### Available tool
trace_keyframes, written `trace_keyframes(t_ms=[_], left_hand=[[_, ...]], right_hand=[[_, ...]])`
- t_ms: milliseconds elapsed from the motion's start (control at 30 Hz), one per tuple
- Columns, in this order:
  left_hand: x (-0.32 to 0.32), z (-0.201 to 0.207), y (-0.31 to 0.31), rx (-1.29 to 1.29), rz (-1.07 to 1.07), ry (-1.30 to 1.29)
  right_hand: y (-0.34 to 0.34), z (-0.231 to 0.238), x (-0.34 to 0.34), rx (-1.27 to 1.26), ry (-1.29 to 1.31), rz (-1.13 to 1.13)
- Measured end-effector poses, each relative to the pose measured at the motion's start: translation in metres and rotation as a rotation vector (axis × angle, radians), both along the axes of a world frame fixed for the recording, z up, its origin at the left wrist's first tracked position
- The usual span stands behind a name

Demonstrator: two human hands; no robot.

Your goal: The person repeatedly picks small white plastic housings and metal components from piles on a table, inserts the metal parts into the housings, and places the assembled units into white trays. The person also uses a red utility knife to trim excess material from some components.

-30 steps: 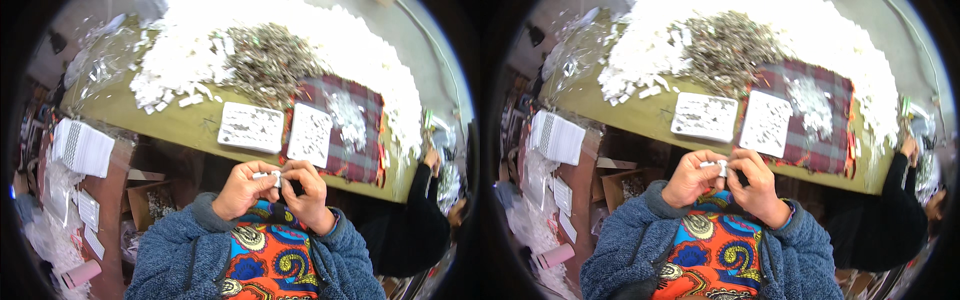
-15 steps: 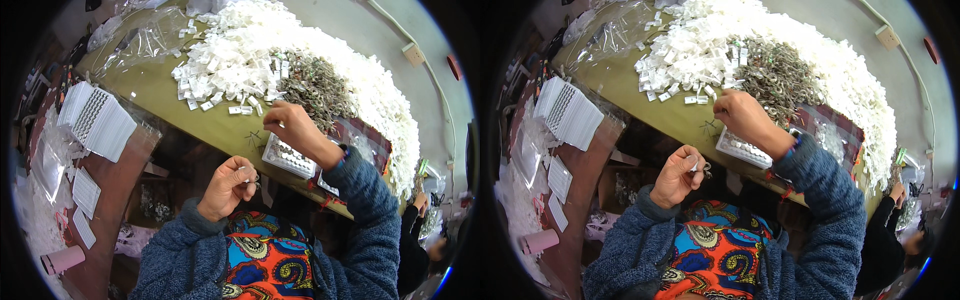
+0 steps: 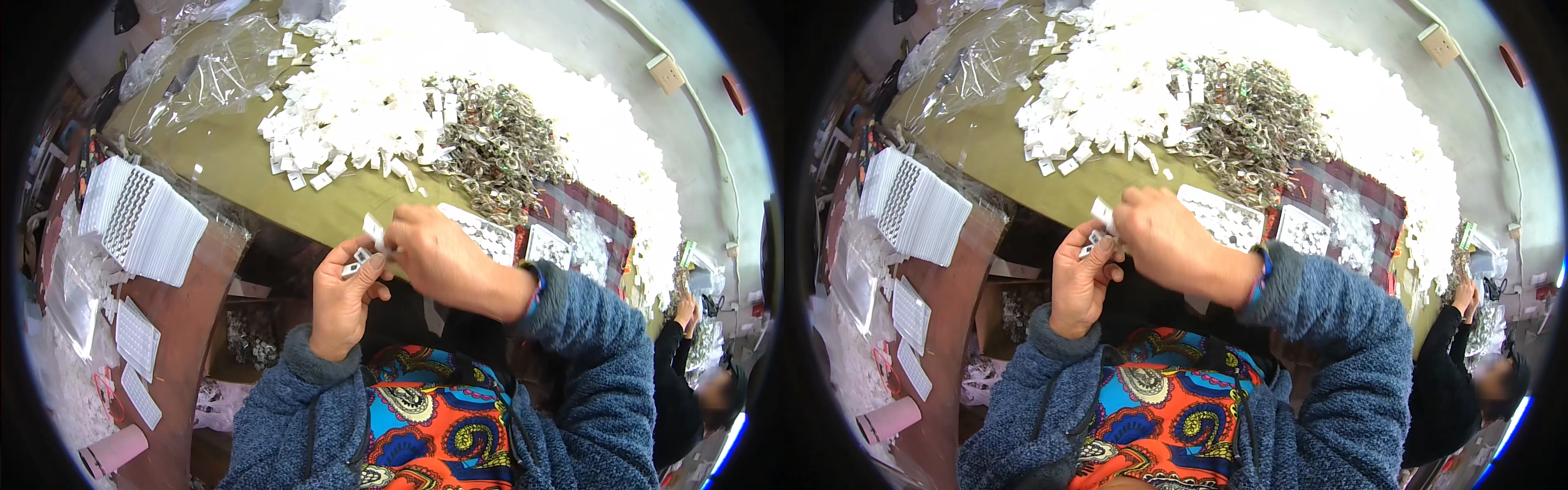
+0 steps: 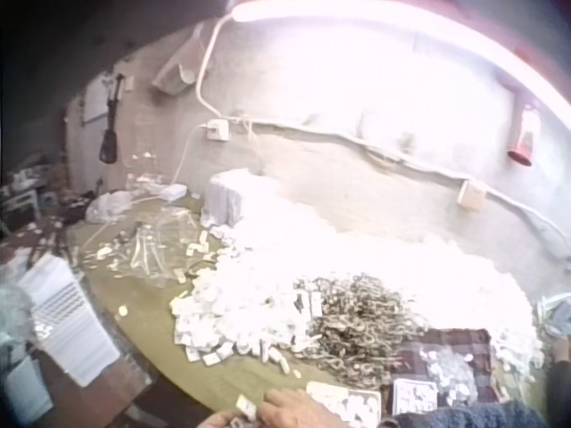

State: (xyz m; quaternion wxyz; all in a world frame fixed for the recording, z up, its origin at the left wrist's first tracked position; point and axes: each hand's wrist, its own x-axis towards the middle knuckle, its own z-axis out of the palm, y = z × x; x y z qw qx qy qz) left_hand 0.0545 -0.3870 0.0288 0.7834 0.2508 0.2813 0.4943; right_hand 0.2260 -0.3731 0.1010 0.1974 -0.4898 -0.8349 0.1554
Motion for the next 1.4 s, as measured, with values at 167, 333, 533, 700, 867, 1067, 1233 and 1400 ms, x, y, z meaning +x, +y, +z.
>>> trace_keyframes(t_ms=[167,333,533,700,867,1067,1233,1400], left_hand=[[0.009,-0.001,0.001,0.008,-0.058,0.0],[0.005,-0.006,0.004,0.014,-0.152,-0.025],[0.0,-0.01,-0.006,0.014,-0.168,0.064],[0.001,-0.014,-0.006,-0.043,-0.18,-0.082],[0.001,-0.013,-0.013,-0.04,-0.15,-0.139],[0.0,-0.013,-0.02,-0.036,-0.131,-0.145],[-0.005,-0.015,-0.023,-0.072,-0.105,-0.159],[-0.006,-0.017,-0.023,-0.095,-0.127,-0.158]], right_hand=[[-0.017,0.01,0.008,-0.261,0.267,-0.08],[0.003,0.005,0.047,-0.293,0.342,0.135],[0.081,-0.035,0.103,0.099,-0.246,-0.229],[0.094,-0.051,0.109,0.223,-0.272,-0.175],[0.087,-0.053,0.109,0.316,-0.339,-0.214],[0.089,-0.048,0.1,0.308,-0.464,-0.178],[0.089,-0.036,0.107,0.359,-0.225,-0.167],[0.106,-0.021,0.122,0.044,0.163,-0.248]])
